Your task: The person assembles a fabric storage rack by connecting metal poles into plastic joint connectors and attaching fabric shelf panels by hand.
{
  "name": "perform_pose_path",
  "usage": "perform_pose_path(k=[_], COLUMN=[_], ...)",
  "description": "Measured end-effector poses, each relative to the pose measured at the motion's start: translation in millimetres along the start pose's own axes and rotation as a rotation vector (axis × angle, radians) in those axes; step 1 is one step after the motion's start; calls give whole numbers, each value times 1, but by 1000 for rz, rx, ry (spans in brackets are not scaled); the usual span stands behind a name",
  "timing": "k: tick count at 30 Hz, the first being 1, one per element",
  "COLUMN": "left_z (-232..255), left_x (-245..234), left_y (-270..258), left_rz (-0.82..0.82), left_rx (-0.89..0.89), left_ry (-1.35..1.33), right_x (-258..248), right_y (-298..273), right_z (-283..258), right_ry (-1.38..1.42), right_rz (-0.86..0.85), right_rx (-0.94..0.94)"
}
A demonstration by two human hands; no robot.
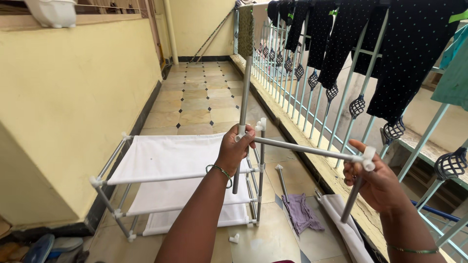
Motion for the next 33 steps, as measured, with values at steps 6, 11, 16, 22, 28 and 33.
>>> perform_pose_path(k=[6, 11, 16, 22, 28, 33], left_z=[16, 19, 18, 23, 23, 13], left_x=[-50, -129, -227, -346, -435, -478], left_y=[5, -31, -78, -128, -161, -170], left_rz=[329, 535, 521, 715, 776, 725], left_rx=[112, 45, -114, 50, 18, -164], left_ry=[209, 357, 245, 273, 236, 257], right_x=[55, 99, 182, 262, 315, 332], right_y=[25, 31, 46, 72, 98, 123], right_z=[15, 66, 137, 221, 304, 336], right_ry=[-96, -296, -190, -196, -81, -139], right_rz=[-51, 194, 32, 64, 152, -15], right_rx=[-211, -255, -142, 1, 233, 288])
Point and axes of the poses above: each hand's wrist, its own y-axis towards the middle knuckle, its own x-axis out of the palm, z = x × y, the point moved 9 cm from there along y, towards the middle knuckle, and after that the axes turned 15 degrees about y, right-handed, at the moved point
